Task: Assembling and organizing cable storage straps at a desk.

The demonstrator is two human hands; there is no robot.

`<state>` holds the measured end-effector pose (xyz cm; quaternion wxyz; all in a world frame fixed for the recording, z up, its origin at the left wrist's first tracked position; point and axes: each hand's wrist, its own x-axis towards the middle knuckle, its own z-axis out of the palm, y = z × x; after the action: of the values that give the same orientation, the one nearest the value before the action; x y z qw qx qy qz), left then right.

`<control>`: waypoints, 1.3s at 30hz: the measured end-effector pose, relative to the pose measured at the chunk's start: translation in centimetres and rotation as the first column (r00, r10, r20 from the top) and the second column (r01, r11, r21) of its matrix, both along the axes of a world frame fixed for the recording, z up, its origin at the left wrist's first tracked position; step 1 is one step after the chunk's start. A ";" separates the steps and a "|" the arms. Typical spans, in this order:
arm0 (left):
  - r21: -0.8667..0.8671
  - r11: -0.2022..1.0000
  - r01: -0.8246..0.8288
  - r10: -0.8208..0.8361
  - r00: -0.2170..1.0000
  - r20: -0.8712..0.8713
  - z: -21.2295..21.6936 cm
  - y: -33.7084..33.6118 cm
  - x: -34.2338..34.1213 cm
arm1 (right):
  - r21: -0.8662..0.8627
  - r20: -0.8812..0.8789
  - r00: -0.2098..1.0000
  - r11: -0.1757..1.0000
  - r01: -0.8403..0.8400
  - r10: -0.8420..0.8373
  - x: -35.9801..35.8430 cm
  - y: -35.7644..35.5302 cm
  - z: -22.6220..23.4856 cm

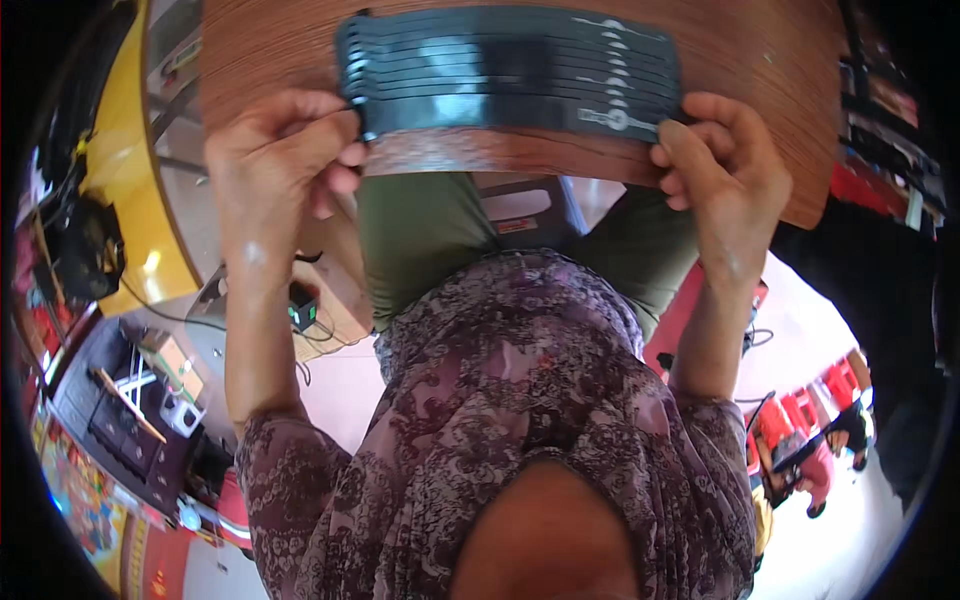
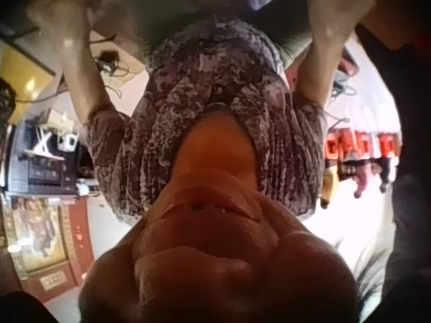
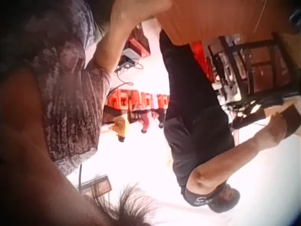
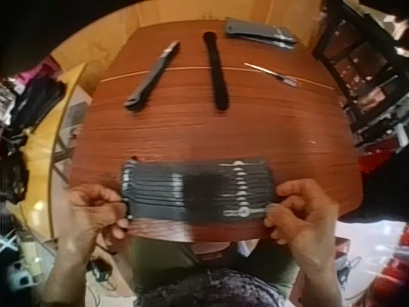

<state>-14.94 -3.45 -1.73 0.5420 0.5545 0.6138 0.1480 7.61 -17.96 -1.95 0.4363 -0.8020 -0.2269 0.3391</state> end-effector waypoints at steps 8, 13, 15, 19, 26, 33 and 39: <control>-0.016 1.000 0.011 -0.011 1.000 0.021 0.1 0.2 -0.4 | -0.032 0.049 0.998 0.999 -0.028 0.029 -0.1 0.4 0.0; -0.002 1.000 0.017 -0.017 1.000 0.005 0.1 0.1 -0.3 | -0.025 0.065 0.997 0.999 -0.028 0.030 -0.1 0.4 0.0; -0.009 0.999 0.044 -0.044 0.998 0.035 -0.1 0.2 -0.2 | -0.021 0.079 0.997 1.000 -0.022 0.023 0.0 0.2 0.2; -0.009 0.999 0.034 -0.034 0.999 0.016 -0.2 0.2 -0.5 | 0.085 0.024 0.999 0.996 -0.037 0.035 0.0 0.1 -0.7; 0.003 0.999 0.037 -0.037 0.998 -0.055 0.1 0.2 -0.2 | 0.039 0.129 0.989 0.996 -0.083 0.078 0.4 0.0 -1.0; 0.019 0.999 0.034 -0.032 0.996 -0.081 0.0 0.1 0.2 | 0.000 0.254 0.955 0.988 -0.157 0.151 0.8 -0.1 -1.3; 0.057 0.998 0.035 -0.032 0.998 -0.060 -0.3 -0.2 0.5 | -0.004 0.329 0.932 0.987 -0.158 0.151 0.8 0.0 -1.7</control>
<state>-14.49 -3.63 -2.06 0.5095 0.5846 0.6157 0.1402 8.40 -17.93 -3.70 0.3733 -0.8220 -0.3625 0.2313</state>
